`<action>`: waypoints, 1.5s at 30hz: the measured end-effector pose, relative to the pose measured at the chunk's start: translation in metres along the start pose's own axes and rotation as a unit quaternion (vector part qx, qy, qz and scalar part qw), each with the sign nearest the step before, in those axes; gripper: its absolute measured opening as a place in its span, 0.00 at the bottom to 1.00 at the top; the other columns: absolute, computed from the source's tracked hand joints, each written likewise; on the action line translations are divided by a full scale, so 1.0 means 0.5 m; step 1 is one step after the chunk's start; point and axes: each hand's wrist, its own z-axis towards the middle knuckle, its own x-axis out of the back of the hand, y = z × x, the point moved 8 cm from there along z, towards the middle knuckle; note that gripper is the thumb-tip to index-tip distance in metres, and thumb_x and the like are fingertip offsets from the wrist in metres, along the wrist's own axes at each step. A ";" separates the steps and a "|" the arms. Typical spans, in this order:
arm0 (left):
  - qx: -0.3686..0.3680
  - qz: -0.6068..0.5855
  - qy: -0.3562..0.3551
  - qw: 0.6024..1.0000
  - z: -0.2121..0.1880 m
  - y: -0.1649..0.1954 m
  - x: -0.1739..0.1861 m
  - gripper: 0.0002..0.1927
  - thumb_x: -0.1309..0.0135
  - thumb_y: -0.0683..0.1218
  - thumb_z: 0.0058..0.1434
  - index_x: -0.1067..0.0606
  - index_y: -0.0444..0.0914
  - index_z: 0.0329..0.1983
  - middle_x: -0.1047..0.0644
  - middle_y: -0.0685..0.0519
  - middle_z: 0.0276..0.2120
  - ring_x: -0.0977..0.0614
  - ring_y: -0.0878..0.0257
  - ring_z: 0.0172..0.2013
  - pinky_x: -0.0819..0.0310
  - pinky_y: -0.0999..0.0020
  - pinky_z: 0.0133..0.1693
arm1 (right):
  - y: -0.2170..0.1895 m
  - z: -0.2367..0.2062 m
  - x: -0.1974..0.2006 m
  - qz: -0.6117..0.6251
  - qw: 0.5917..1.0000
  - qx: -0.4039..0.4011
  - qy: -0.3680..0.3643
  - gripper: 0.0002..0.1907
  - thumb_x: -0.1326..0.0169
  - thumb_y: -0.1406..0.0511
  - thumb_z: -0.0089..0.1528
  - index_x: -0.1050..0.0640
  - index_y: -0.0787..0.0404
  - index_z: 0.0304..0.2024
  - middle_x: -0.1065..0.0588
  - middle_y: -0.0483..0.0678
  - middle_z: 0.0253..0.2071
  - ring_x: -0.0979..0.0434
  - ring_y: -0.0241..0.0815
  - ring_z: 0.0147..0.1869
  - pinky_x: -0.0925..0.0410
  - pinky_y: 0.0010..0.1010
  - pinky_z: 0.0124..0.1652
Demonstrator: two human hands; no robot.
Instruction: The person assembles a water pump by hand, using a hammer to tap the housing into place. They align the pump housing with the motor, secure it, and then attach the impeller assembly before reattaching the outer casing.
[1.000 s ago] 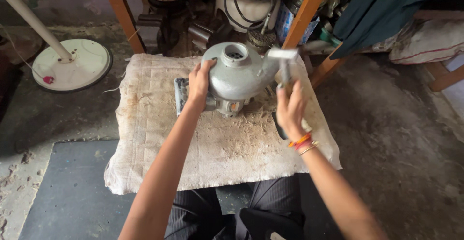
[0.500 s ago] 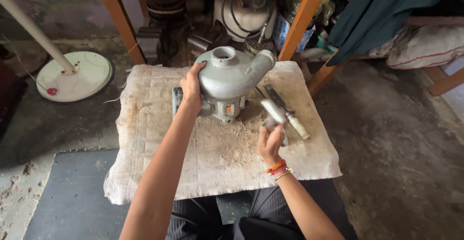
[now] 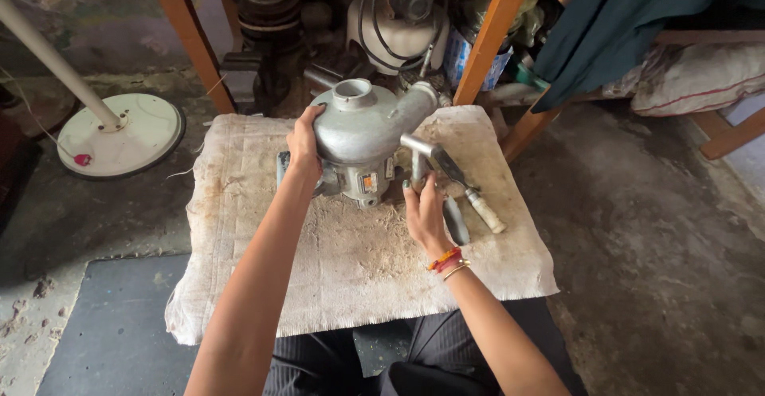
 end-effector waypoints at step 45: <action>-0.008 -0.052 0.007 0.999 0.009 0.016 -0.020 0.39 0.37 0.58 0.45 0.25 0.27 0.55 0.22 0.43 0.53 0.22 0.53 0.52 0.31 0.59 0.53 | -0.029 0.061 -0.034 -0.092 0.995 -0.022 -0.016 0.15 0.53 0.63 0.69 0.30 0.70 0.50 0.29 0.45 0.19 0.30 0.41 0.18 0.36 0.34 0.18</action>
